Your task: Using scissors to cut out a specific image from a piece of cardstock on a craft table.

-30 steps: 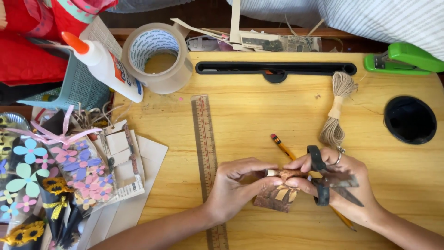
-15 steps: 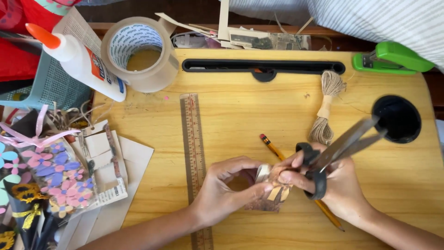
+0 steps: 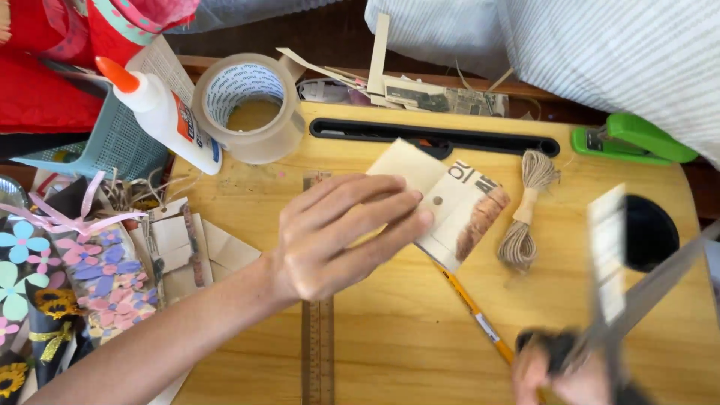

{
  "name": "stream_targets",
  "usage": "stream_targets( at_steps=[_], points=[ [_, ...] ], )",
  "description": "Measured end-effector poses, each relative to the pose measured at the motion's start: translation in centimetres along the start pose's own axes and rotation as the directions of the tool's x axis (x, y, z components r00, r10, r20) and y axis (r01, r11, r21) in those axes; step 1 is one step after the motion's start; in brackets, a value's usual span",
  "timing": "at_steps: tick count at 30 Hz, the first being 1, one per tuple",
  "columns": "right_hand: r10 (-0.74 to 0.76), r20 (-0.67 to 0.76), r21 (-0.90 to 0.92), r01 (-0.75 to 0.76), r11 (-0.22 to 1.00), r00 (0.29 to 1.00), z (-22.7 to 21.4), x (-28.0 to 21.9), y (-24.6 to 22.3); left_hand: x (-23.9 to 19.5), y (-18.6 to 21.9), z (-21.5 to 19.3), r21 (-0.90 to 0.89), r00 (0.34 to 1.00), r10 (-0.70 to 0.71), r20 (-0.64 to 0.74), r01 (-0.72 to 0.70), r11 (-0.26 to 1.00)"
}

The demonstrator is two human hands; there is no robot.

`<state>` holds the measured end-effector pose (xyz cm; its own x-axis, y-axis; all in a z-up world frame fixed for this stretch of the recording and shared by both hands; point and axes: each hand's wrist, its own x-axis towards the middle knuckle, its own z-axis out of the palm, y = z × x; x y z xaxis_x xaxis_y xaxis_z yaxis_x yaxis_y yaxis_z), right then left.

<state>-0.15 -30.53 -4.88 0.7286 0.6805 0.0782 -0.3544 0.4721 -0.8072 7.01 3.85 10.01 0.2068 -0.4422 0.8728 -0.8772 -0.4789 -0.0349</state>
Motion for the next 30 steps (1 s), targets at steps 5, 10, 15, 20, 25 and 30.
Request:
stream_targets(
  at_steps=[5, 10, 15, 20, 25, 30],
  points=[
    [0.193, -0.084, -0.18, -0.205, 0.962, 0.978, 1.8, -0.4, -1.4, 1.3, -0.5, 0.3, 0.162, 0.975, 0.216, -0.049, -0.206, 0.965],
    [0.418, -0.244, -0.35, -0.482, 0.804, 0.875, 5.0, 0.2, -3.3, 1.0, 0.3, 0.4, 0.235, 0.959, 0.278, 0.047, -0.281, 0.931],
    [0.491, -0.134, -0.364, -0.504, 0.784, 0.861, 5.3, 1.9, -3.9, 0.5, 0.2, 0.9, 0.227, 0.917, 0.389, 0.085, -0.398, 0.889],
    [0.538, -0.225, -0.275, -0.582, 0.765, 0.812, 2.4, 0.1, -0.6, 0.4, 0.1, 1.1, 0.199, 0.93, 0.363, 0.053, -0.366, 0.909],
    [0.526, -0.251, -0.276, -0.581, 0.765, 0.812, 1.7, -0.9, -0.2, -0.2, 0.3, 2.4, 0.266, 0.918, 0.393, -0.052, -0.367, 0.891],
    [0.65, -0.339, -0.106, -0.714, 0.692, 0.68, 1.6, -1.4, 0.0, 0.8, 0.3, 2.0, 0.232, 0.82, 0.572, 0.026, -0.562, 0.794]
  ],
)
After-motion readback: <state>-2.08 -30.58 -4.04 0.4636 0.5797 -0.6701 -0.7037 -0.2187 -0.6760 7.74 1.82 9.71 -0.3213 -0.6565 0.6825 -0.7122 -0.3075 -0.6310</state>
